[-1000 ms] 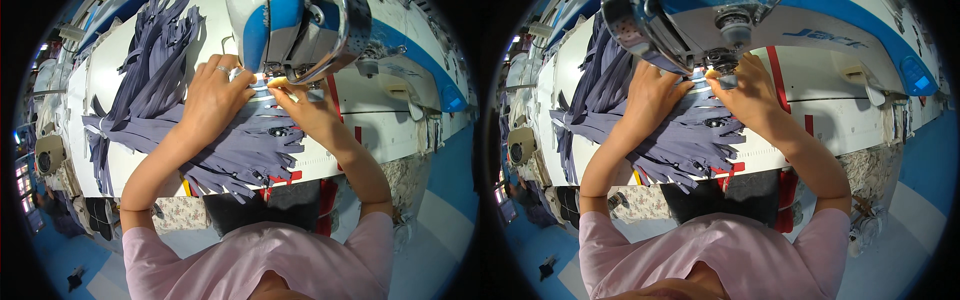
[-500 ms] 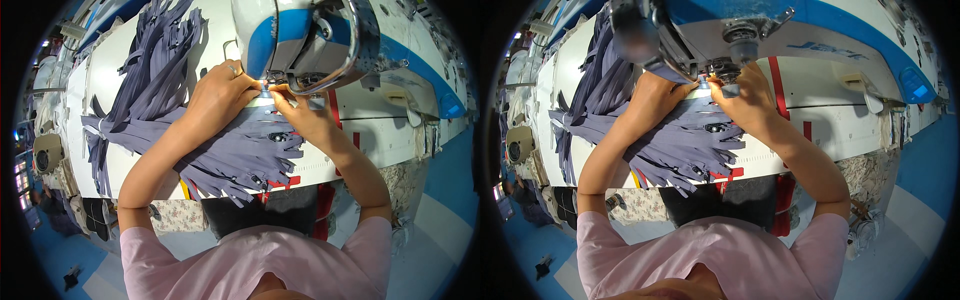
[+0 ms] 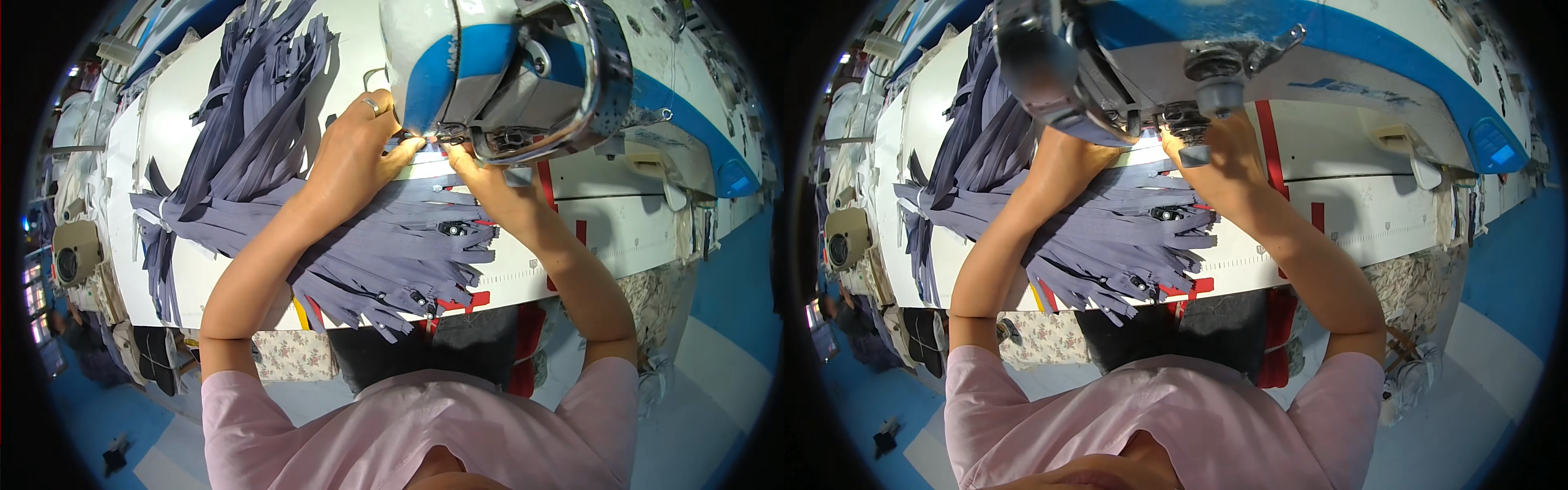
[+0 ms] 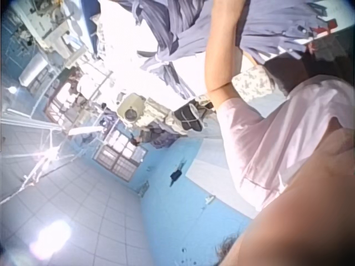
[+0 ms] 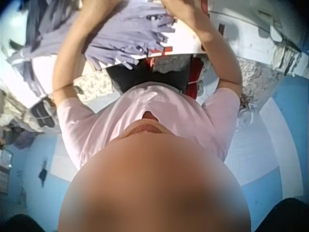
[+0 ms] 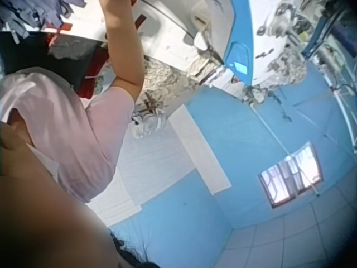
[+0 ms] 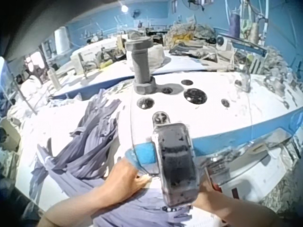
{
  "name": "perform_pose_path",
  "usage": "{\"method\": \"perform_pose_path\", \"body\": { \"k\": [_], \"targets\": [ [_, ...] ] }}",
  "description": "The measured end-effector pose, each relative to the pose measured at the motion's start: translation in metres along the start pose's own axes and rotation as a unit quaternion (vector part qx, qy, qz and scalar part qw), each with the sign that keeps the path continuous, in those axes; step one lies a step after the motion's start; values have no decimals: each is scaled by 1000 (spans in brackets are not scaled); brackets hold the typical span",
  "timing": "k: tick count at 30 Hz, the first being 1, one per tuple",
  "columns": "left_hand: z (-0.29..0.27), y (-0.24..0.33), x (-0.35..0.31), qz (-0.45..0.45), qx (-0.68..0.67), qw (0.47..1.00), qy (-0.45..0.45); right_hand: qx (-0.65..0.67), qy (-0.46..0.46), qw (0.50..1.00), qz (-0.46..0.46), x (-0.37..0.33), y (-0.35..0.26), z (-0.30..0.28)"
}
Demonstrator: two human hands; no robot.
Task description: Operating an industrial sewing machine to process or attach zippers to fabric strips.
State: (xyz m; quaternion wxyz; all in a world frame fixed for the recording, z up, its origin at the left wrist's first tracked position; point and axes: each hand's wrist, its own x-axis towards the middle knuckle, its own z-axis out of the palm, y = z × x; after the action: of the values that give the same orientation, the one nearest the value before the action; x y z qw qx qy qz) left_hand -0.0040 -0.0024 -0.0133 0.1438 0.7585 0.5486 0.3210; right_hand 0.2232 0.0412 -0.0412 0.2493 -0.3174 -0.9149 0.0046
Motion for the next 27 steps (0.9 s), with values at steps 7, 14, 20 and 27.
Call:
{"method": "perform_pose_path", "body": {
  "k": [7, 14, 20, 27],
  "targets": [
    [-1, -1, 4, 28, 29, 999, 13, 136, -94, 978, 128, 3, 0, -3],
    [0, 2, 3, 40, 46, 998, 29, -33, -117, 993, 9, -4, 7, -4],
    [2, 2, 2, 40, 48, 997, 34, 30, -272, 958, 80, -9, 13, -5],
    [3, 2, 3, -6, 57, 998, 4, 111, -241, 961, 73, -15, 24, 21]
  ]
}}
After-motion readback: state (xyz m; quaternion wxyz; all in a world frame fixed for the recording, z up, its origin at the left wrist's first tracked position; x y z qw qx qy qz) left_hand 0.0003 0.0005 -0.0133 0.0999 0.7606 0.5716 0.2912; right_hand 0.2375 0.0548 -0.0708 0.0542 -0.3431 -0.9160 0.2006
